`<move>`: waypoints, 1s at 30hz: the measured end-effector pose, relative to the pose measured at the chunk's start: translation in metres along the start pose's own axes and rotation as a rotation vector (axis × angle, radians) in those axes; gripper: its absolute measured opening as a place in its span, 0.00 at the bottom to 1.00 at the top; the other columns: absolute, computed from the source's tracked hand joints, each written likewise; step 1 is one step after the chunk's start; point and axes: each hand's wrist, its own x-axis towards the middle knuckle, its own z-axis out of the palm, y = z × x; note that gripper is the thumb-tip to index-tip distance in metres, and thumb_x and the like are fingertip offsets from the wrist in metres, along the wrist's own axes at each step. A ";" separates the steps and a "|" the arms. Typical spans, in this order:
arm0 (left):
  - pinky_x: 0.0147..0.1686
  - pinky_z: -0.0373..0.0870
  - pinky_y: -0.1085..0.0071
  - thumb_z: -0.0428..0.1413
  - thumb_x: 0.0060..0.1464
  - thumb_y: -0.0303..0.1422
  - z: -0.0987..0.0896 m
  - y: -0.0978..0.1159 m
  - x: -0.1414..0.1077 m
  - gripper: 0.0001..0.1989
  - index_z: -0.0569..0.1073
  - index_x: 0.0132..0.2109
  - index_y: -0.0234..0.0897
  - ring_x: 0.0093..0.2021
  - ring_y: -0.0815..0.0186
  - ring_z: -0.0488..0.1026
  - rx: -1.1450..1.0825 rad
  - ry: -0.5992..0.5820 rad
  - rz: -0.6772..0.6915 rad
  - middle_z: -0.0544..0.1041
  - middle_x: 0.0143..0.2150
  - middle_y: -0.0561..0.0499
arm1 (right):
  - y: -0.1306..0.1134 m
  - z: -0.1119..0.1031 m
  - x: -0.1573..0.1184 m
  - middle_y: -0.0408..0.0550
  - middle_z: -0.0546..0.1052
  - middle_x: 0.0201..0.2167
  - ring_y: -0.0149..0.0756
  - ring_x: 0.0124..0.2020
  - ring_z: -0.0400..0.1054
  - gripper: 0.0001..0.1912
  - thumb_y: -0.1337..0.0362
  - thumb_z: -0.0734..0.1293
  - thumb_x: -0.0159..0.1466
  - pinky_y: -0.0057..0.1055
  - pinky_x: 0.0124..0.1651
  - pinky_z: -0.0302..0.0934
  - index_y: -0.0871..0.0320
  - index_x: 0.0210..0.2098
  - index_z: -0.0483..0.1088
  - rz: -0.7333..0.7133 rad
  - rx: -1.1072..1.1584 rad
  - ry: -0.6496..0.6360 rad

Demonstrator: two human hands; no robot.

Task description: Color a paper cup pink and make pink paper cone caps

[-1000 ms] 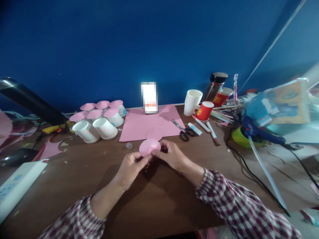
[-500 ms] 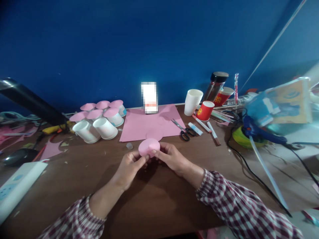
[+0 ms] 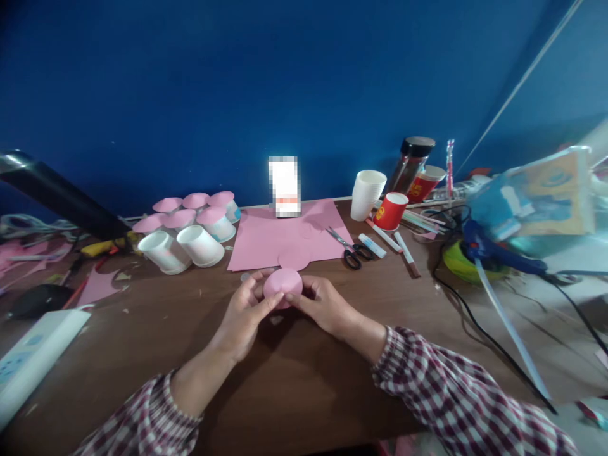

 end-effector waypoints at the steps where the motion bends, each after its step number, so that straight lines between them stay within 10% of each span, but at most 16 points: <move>1: 0.40 0.74 0.69 0.67 0.44 0.33 0.000 0.000 0.000 0.31 0.64 0.54 0.35 0.36 0.67 0.76 -0.010 0.000 -0.010 0.79 0.39 0.48 | 0.000 0.000 0.000 0.50 0.78 0.34 0.37 0.35 0.69 0.23 0.49 0.69 0.59 0.31 0.38 0.62 0.65 0.39 0.75 -0.013 -0.003 -0.008; 30: 0.43 0.72 0.67 0.62 0.51 0.37 -0.003 -0.002 0.000 0.29 0.63 0.58 0.37 0.44 0.63 0.76 -0.033 -0.083 -0.019 0.76 0.49 0.43 | 0.007 -0.001 -0.001 0.41 0.68 0.23 0.27 0.23 0.57 0.20 0.49 0.70 0.57 0.25 0.26 0.51 0.62 0.34 0.71 0.125 0.133 0.036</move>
